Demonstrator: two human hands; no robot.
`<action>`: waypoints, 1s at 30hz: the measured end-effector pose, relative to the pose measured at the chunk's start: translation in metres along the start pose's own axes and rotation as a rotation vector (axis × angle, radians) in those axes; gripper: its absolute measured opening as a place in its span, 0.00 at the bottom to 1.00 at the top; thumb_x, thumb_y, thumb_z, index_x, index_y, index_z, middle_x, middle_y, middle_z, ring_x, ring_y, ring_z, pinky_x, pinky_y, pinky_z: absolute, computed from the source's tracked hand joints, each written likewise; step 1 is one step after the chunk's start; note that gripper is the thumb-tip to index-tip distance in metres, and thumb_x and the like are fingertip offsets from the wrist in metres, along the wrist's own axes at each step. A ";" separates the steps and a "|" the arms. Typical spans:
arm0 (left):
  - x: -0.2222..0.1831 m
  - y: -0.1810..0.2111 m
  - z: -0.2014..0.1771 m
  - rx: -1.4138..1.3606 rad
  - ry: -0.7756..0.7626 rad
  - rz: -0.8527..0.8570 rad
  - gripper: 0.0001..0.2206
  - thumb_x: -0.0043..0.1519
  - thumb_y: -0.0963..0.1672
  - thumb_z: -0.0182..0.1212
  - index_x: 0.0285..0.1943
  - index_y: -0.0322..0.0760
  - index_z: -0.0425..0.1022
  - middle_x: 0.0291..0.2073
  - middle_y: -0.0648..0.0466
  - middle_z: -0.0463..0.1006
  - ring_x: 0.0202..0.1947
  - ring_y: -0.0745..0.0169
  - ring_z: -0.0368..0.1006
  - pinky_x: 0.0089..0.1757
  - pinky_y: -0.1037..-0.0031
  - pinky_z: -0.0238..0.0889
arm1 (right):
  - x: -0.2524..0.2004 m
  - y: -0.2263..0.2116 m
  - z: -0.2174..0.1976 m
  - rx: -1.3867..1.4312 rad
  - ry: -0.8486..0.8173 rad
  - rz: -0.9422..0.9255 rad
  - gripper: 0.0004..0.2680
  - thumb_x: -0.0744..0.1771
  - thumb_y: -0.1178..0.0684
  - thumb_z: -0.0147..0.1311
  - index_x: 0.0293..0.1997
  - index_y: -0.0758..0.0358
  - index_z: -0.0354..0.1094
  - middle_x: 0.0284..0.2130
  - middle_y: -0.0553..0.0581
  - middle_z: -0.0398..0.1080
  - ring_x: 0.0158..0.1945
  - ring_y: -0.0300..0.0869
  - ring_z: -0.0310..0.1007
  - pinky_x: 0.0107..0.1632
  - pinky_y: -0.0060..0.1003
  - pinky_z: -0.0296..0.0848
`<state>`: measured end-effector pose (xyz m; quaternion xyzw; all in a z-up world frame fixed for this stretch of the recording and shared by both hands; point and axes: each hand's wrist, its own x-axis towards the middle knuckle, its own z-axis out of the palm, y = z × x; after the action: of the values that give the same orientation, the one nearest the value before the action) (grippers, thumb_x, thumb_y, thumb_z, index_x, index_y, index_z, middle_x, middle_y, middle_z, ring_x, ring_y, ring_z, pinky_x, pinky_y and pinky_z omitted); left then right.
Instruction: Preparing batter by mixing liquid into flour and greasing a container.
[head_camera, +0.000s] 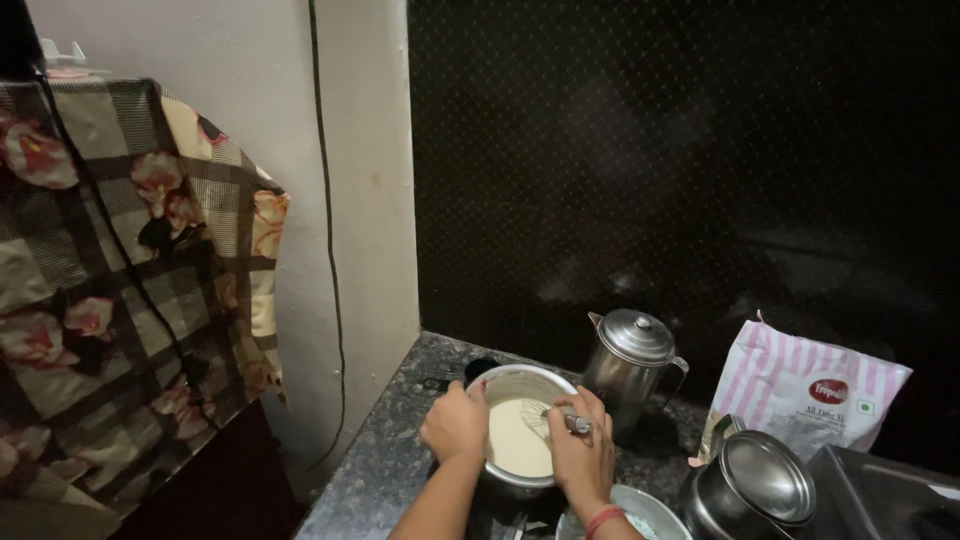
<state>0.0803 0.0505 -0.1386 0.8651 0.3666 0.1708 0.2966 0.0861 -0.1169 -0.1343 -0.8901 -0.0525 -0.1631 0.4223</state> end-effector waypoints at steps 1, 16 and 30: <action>-0.001 0.000 0.000 0.001 -0.001 -0.001 0.20 0.64 0.57 0.52 0.48 0.44 0.80 0.40 0.43 0.83 0.44 0.39 0.80 0.46 0.51 0.71 | -0.001 -0.001 -0.001 0.000 -0.002 0.001 0.10 0.63 0.46 0.53 0.45 0.53 0.75 0.66 0.56 0.62 0.67 0.54 0.61 0.64 0.47 0.63; 0.003 -0.001 0.011 0.054 0.087 0.100 0.20 0.64 0.56 0.52 0.45 0.38 0.77 0.33 0.40 0.82 0.38 0.38 0.81 0.41 0.50 0.72 | -0.001 0.007 0.002 -0.013 0.021 -0.030 0.11 0.64 0.44 0.52 0.44 0.52 0.75 0.66 0.55 0.63 0.66 0.53 0.61 0.64 0.49 0.61; 0.003 0.002 0.010 0.055 0.140 0.173 0.24 0.67 0.58 0.46 0.44 0.37 0.72 0.28 0.40 0.82 0.32 0.37 0.80 0.37 0.50 0.71 | -0.001 0.008 0.003 -0.002 0.050 -0.073 0.11 0.64 0.45 0.52 0.44 0.54 0.74 0.65 0.57 0.63 0.65 0.56 0.63 0.63 0.48 0.63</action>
<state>0.0885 0.0472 -0.1449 0.8873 0.3149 0.2456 0.2309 0.0879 -0.1199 -0.1420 -0.8837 -0.0740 -0.2005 0.4164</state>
